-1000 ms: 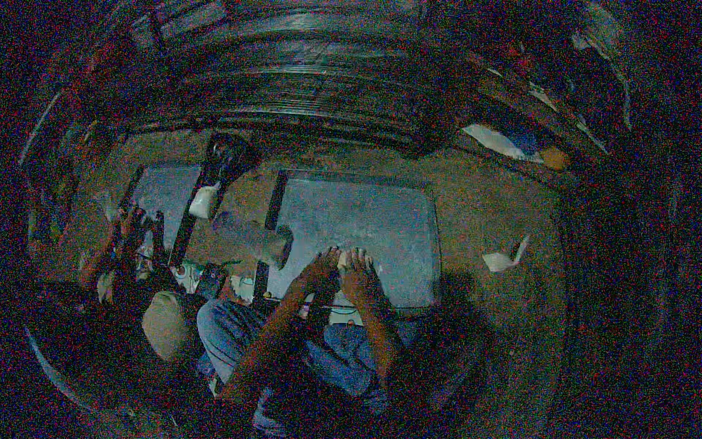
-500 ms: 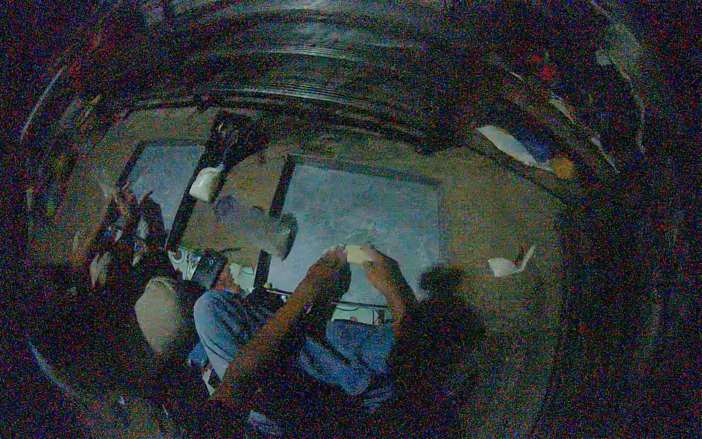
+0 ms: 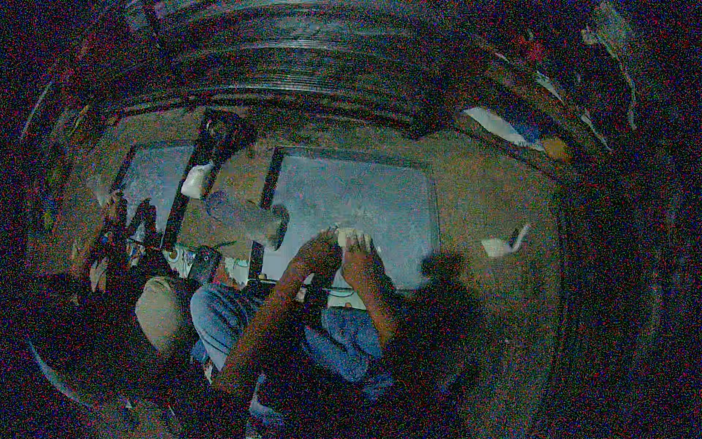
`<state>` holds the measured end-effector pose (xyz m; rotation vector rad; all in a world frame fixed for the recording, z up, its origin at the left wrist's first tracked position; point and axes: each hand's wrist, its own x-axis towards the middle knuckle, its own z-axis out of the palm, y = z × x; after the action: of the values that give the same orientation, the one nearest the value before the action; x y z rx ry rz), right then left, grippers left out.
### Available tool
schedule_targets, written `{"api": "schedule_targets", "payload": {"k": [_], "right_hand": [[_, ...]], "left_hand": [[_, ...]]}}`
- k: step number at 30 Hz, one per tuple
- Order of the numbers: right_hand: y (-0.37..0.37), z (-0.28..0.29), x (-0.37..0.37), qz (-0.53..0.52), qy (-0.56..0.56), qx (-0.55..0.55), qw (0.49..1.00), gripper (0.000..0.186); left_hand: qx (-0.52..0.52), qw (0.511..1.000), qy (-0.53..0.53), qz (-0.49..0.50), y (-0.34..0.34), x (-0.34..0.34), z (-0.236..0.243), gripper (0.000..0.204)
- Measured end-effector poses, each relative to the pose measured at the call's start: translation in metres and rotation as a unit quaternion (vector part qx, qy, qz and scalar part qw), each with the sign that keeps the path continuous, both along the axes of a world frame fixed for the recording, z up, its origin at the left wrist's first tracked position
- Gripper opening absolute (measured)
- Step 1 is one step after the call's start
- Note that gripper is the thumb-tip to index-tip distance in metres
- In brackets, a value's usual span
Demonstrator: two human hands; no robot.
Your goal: The person kneads and shapes a piece of dough by hand on a metal tray.
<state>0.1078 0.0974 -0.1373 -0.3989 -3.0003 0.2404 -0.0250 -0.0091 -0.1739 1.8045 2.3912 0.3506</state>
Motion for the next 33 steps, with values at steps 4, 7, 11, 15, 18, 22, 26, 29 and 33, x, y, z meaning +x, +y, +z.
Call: {"api": "schedule_targets", "payload": {"k": [4,7,11,15,18,22,26,29,33], "right_hand": [[0.003,0.020,-0.010,-0.002,-0.046,-0.066,0.997,0.053],[0.015,0.023,-0.007,0.011,-0.119,-0.020,0.993,0.047],[0.034,-0.002,0.009,0.042,-0.117,-0.034,0.992,0.041],[0.020,0.046,-0.007,0.077,-0.229,-0.074,0.968,0.050],[0.042,0.021,0.001,0.046,-0.233,-0.110,0.965,0.060],[0.048,0.028,0.005,0.078,-0.157,-0.106,0.979,0.054],[0.055,0.057,0.003,-0.035,-0.082,-0.286,0.954,0.037],[0.063,0.063,0.005,-0.103,0.068,-0.329,0.936,0.034],[0.057,0.056,-0.006,-0.037,0.085,-0.181,0.979,0.049]], "left_hand": [[-0.093,0.994,-0.065,0.005,-0.002,-0.017,-0.010,0.048],[-0.032,0.997,0.062,-0.015,-0.008,-0.004,-0.007,0.047],[-0.094,0.994,-0.044,0.019,0.008,0.001,0.019,0.047],[-0.066,0.997,-0.009,0.025,-0.017,-0.014,-0.025,0.048],[-0.077,0.995,0.057,-0.035,0.000,-0.003,0.007,0.046],[-0.189,0.980,0.009,-0.070,0.006,0.001,0.065,0.036],[-0.076,0.982,-0.161,-0.056,-0.007,-0.015,0.078,0.024],[0.079,0.914,-0.392,0.067,-0.015,-0.006,0.096,0.022],[0.140,0.982,-0.094,0.082,-0.007,-0.009,0.078,0.036]]}}
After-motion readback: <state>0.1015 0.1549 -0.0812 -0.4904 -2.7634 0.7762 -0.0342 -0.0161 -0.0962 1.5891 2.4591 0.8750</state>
